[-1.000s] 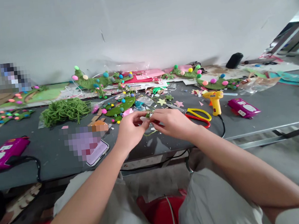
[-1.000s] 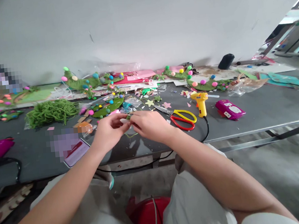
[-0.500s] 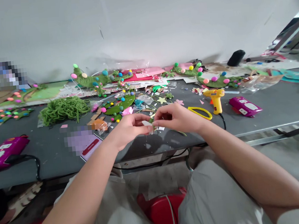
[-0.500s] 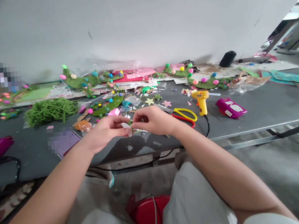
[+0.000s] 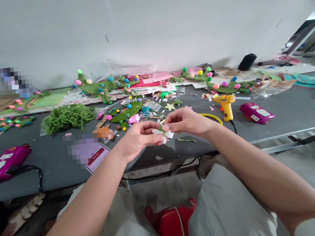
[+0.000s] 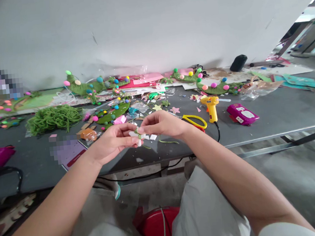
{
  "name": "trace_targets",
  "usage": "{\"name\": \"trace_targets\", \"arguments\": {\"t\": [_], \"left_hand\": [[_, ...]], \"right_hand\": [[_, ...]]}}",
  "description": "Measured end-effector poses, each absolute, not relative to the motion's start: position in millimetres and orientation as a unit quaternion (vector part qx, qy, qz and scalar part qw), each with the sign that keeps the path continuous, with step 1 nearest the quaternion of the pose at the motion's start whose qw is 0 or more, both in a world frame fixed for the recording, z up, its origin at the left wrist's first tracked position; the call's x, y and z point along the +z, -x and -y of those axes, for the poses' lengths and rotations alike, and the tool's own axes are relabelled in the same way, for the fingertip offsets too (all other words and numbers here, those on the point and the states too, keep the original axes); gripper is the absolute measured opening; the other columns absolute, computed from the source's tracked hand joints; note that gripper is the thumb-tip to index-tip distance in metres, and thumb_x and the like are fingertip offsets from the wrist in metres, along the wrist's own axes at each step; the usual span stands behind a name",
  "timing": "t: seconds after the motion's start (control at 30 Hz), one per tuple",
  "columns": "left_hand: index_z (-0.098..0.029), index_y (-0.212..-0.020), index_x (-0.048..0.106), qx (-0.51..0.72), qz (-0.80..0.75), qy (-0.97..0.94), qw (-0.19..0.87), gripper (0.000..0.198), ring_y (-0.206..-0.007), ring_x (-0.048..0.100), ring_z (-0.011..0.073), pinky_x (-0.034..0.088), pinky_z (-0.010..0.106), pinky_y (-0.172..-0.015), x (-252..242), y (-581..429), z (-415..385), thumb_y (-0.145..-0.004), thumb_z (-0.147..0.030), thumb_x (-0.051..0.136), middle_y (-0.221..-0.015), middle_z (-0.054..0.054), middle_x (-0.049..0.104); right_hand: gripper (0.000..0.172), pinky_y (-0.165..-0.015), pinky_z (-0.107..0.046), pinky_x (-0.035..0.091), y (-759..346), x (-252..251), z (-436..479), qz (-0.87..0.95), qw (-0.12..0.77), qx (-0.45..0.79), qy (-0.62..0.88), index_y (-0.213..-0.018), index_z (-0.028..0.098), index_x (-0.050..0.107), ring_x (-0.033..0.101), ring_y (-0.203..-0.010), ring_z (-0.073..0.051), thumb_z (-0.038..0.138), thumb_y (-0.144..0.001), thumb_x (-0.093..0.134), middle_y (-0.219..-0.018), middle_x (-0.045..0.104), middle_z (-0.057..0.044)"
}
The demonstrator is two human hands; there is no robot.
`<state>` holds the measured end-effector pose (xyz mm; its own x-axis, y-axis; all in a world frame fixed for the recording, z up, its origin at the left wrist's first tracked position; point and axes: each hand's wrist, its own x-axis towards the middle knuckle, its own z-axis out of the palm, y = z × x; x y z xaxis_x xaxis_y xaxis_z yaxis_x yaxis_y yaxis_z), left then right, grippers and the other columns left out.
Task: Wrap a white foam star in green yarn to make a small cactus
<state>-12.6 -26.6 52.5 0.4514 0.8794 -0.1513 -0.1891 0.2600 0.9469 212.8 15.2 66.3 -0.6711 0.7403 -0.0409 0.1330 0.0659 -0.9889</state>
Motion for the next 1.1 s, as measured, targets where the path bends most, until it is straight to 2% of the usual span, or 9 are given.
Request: {"name": "trace_targets", "arguments": {"t": [0.13, 0.27, 0.43, 0.63, 0.8, 0.97, 1.1], "left_hand": [[-0.020, -0.092, 0.079, 0.436, -0.330, -0.464, 0.697, 0.028, -0.071, 0.070, 0.0142, 0.055, 0.029, -0.071, 53.3, 8.3, 27.0, -0.067, -0.017, 0.092, -0.079, 0.003, 0.077], [-0.021, -0.088, 0.079, 0.498, -0.322, -0.410, 0.693, 0.028, -0.070, 0.068, 0.0122, 0.052, 0.025, -0.067, 52.2, 5.3, 25.5, -0.064, -0.015, 0.093, -0.076, 0.001, 0.075], [-0.018, -0.087, 0.075, 0.560, -0.384, -0.342, 0.650, 0.035, -0.075, 0.070, 0.0139, 0.052, 0.026, -0.070, 51.3, 3.5, 22.0, -0.058, -0.013, 0.094, -0.080, 0.001, 0.076], [-0.016, -0.093, 0.073, 0.577, -0.448, -0.398, 0.555, 0.040, -0.077, 0.067, 0.0161, 0.051, 0.029, -0.073, 48.8, 1.8, 19.5, -0.059, -0.021, 0.093, -0.081, 0.002, 0.074], [-0.016, -0.096, 0.072, 0.542, -0.485, -0.505, 0.465, 0.036, -0.074, 0.066, 0.0174, 0.051, 0.030, -0.071, 39.6, 2.6, 17.6, -0.065, -0.025, 0.089, -0.079, 0.003, 0.073], [-0.016, -0.095, 0.071, 0.483, -0.517, -0.539, 0.456, 0.032, -0.073, 0.067, 0.0180, 0.051, 0.030, -0.068, 34.6, 1.0, 17.9, -0.066, -0.022, 0.086, -0.080, 0.004, 0.074], [-0.016, -0.094, 0.073, 0.419, -0.538, -0.541, 0.493, 0.035, -0.065, 0.063, 0.0156, 0.047, 0.028, -0.063, 37.6, 4.6, 18.9, -0.063, -0.023, 0.089, -0.068, 0.001, 0.069]], "right_hand": [[0.035, -0.052, -0.024, 0.025, -205.7, 58.0, -15.2, 0.658, 0.317, 0.628, 0.269, -0.082, 0.014, 0.068, 0.037, -0.055, -0.007, 0.044, -0.077, 0.085, -0.067, 0.059, 0.002], [0.038, -0.051, -0.024, 0.025, -195.8, 55.3, -11.7, 0.638, 0.370, 0.619, 0.271, -0.085, 0.015, 0.064, 0.037, -0.055, -0.007, 0.049, -0.080, 0.082, -0.065, 0.052, 0.004], [0.032, -0.058, -0.026, 0.036, -187.4, 57.2, -4.1, 0.708, 0.417, 0.462, 0.335, -0.089, 0.015, 0.066, 0.047, -0.065, -0.010, 0.046, -0.089, 0.071, -0.077, 0.061, -0.001], [0.015, -0.060, -0.026, 0.037, -184.7, 54.4, 4.2, 0.788, 0.364, 0.327, 0.374, -0.093, 0.015, 0.069, 0.045, -0.061, -0.010, 0.026, -0.095, 0.059, -0.076, 0.064, -0.001], [0.010, -0.069, -0.026, 0.040, -188.2, 57.5, 7.5, 0.850, 0.325, 0.182, 0.372, -0.093, 0.015, 0.070, 0.056, -0.074, -0.013, 0.016, -0.093, 0.060, -0.085, 0.067, -0.003], [0.014, -0.073, -0.027, 0.041, -194.2, 60.2, 6.2, 0.906, 0.238, 0.113, 0.332, -0.099, 0.015, 0.066, 0.060, -0.085, -0.017, 0.016, -0.098, 0.053, -0.097, 0.067, -0.007], [0.015, -0.075, -0.029, 0.042, -196.6, 60.6, 2.9, 0.919, 0.232, 0.091, 0.307, -0.098, 0.015, 0.064, 0.059, -0.087, -0.018, 0.017, -0.101, 0.049, -0.098, 0.066, -0.009]]}}
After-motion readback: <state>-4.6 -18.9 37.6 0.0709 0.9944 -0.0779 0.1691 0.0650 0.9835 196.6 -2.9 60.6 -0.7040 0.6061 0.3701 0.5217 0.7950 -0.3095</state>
